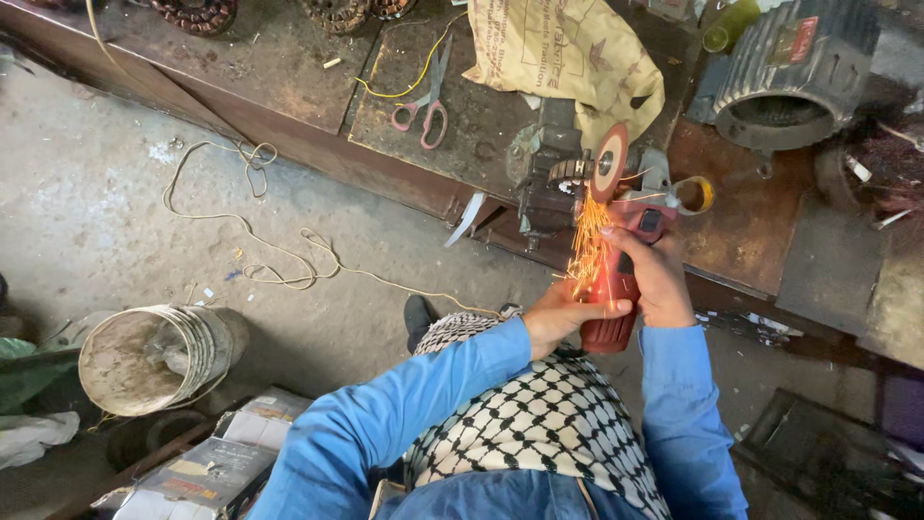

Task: The person uses a handheld angle grinder to grind a metal part clamped in a bench vise. They repeatedly apply the grinder to the part, generating sparks, and pause to reposition the part in the vise before continuing.

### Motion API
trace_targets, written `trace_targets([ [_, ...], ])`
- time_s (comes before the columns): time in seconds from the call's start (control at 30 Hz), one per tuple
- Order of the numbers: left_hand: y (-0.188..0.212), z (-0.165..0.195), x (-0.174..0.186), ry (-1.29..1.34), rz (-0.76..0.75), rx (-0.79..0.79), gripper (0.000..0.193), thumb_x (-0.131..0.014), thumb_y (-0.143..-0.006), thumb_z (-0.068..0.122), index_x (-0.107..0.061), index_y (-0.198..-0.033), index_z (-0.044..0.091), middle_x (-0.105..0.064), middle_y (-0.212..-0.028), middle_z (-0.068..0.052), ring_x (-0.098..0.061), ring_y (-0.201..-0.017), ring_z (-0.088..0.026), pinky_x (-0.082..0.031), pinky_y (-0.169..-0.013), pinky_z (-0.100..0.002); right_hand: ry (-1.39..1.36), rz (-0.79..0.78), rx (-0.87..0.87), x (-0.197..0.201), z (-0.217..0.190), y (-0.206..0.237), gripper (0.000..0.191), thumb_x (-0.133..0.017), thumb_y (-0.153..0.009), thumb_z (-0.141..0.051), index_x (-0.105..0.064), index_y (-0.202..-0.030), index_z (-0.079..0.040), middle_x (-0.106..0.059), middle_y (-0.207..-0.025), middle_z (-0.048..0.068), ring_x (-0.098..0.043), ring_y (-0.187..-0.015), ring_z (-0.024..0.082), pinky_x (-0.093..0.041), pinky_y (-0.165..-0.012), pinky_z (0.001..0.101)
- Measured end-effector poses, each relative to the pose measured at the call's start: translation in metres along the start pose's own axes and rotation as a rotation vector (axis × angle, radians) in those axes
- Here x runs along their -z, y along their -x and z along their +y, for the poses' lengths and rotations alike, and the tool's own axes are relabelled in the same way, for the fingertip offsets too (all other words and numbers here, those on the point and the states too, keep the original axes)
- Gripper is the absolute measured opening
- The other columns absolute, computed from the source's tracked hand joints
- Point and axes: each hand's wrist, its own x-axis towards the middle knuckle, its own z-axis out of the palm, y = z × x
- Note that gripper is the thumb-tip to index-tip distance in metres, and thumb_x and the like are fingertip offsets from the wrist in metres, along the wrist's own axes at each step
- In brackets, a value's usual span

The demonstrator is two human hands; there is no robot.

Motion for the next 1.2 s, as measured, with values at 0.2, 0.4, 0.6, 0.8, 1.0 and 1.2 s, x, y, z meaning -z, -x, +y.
trace_targets([
  [0.2,-0.002,-0.003,0.001,0.041,0.013,0.067,0.053,-0.085,-0.082,0.033,-0.070,-0.124,0.003,-0.074,-0.114,-0.007,-0.069,-0.106,-0.014,-0.054,-0.095,-0.033,0.008,0.027,0.037,0.000,0.004,0.000,0.035,-0.080,-0.084,-0.008,-0.067,-0.116,-0.007,-0.069,-0.108,0.001,-0.067,-0.097,0.011,-0.055,-0.084,0.0276],
  [0.4,-0.002,-0.003,0.002,0.037,0.031,0.052,0.052,-0.086,-0.082,0.033,-0.069,-0.121,0.003,-0.074,-0.112,-0.007,-0.068,-0.103,-0.015,-0.054,-0.093,-0.033,-0.014,0.030,-0.006,0.001,0.006,0.000,0.033,-0.080,-0.083,-0.011,-0.069,-0.115,-0.007,-0.070,-0.106,0.001,-0.066,-0.096,0.011,-0.054,-0.084,0.0278],
  [0.6,-0.002,-0.003,0.002,0.011,0.058,0.066,0.054,-0.087,-0.082,0.034,-0.070,-0.120,0.001,-0.075,-0.111,-0.010,-0.070,-0.104,-0.018,-0.055,-0.094,-0.034,0.014,0.012,0.001,0.000,0.004,-0.002,0.034,-0.080,-0.086,-0.011,-0.067,-0.116,-0.004,-0.070,-0.102,0.005,-0.068,-0.087,0.015,-0.056,-0.076,0.0303],
  [0.8,-0.001,-0.001,0.001,0.037,0.032,0.058,0.060,-0.088,-0.078,0.033,-0.068,-0.126,0.003,-0.074,-0.114,-0.011,-0.070,-0.106,-0.020,-0.056,-0.097,-0.037,-0.069,-0.034,-0.149,-0.003,-0.006,-0.002,0.034,-0.077,-0.085,-0.011,-0.062,-0.114,-0.002,-0.070,-0.087,0.013,-0.071,-0.065,0.024,-0.060,-0.056,0.0375],
  [1.0,0.001,0.001,0.003,0.104,-0.024,0.081,0.064,-0.088,-0.079,0.034,-0.064,-0.130,0.005,-0.070,-0.123,-0.010,-0.068,-0.111,-0.019,-0.055,-0.098,-0.038,-0.048,-0.037,-0.097,-0.008,-0.011,-0.003,0.034,-0.077,-0.084,-0.007,-0.060,-0.113,-0.001,-0.069,-0.086,0.014,-0.070,-0.065,0.025,-0.061,-0.055,0.0389],
  [1.2,0.001,-0.001,0.003,0.036,0.020,0.040,0.061,-0.088,-0.078,0.032,-0.068,-0.129,0.005,-0.073,-0.120,-0.009,-0.069,-0.109,-0.016,-0.055,-0.098,-0.035,-0.025,-0.012,-0.129,-0.006,-0.006,-0.004,0.034,-0.077,-0.084,-0.006,-0.061,-0.114,-0.002,-0.071,-0.087,0.013,-0.071,-0.067,0.023,-0.061,-0.058,0.0366],
])
